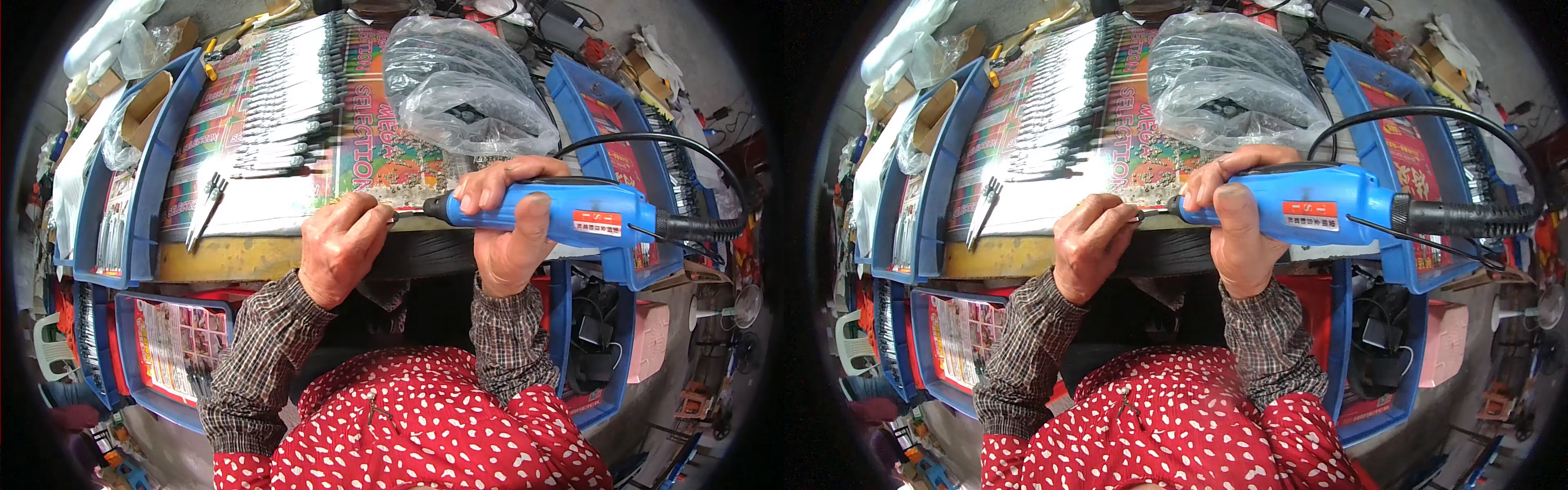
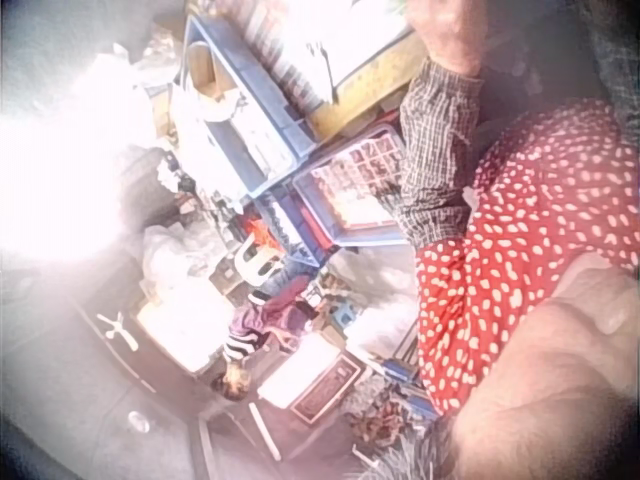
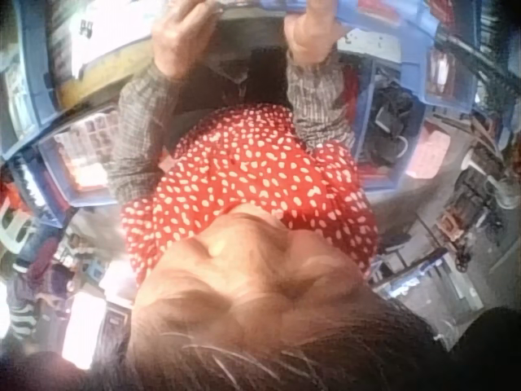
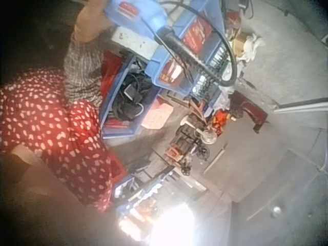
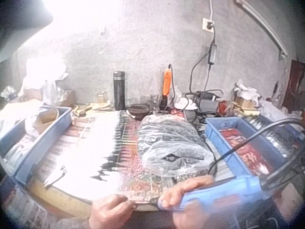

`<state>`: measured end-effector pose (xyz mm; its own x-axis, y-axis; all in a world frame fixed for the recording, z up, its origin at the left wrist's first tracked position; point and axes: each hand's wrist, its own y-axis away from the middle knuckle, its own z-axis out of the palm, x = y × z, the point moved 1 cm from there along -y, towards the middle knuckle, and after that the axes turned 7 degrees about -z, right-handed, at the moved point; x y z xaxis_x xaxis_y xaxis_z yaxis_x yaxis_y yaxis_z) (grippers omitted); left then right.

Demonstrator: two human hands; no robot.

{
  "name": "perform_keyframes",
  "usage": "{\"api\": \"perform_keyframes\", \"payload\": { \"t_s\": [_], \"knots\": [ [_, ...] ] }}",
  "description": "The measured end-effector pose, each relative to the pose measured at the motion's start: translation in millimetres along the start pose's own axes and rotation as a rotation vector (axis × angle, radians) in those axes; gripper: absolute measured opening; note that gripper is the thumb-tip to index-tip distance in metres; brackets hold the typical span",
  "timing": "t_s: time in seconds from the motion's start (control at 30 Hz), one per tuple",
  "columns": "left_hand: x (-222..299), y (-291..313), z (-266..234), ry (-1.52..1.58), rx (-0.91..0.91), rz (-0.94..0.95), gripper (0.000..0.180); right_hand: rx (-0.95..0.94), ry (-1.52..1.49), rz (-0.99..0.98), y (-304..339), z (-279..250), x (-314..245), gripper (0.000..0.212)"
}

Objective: The person repeatedly picks up small components from the table, grinds each piece using a handheld electric rotary tool, and places them into a tray.

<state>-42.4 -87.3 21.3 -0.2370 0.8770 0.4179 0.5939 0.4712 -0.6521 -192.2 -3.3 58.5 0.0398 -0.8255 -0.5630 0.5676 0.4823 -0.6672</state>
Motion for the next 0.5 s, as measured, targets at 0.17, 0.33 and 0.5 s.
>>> {"api": "perform_keyframes", "payload": {
  "t_s": [0.17,0.33,0.5],
  "knots": [
    [2.0,-0.1,1.9,-0.038,0.011,0.018,0.026,-0.001,-0.004,-0.021,-3.8,0.4,-6.7,0.041],
    [2.8,1.4,-0.2,-0.081,-0.027,0.028,0.026,-0.004,-0.008,-0.033,-4.3,2.5,-10.2,0.043],
    [2.5,2.4,0.5,-0.065,0.004,0.064,0.026,-0.004,-0.023,-0.017,-4.7,2.9,-14.2,0.046]
  ]
}}
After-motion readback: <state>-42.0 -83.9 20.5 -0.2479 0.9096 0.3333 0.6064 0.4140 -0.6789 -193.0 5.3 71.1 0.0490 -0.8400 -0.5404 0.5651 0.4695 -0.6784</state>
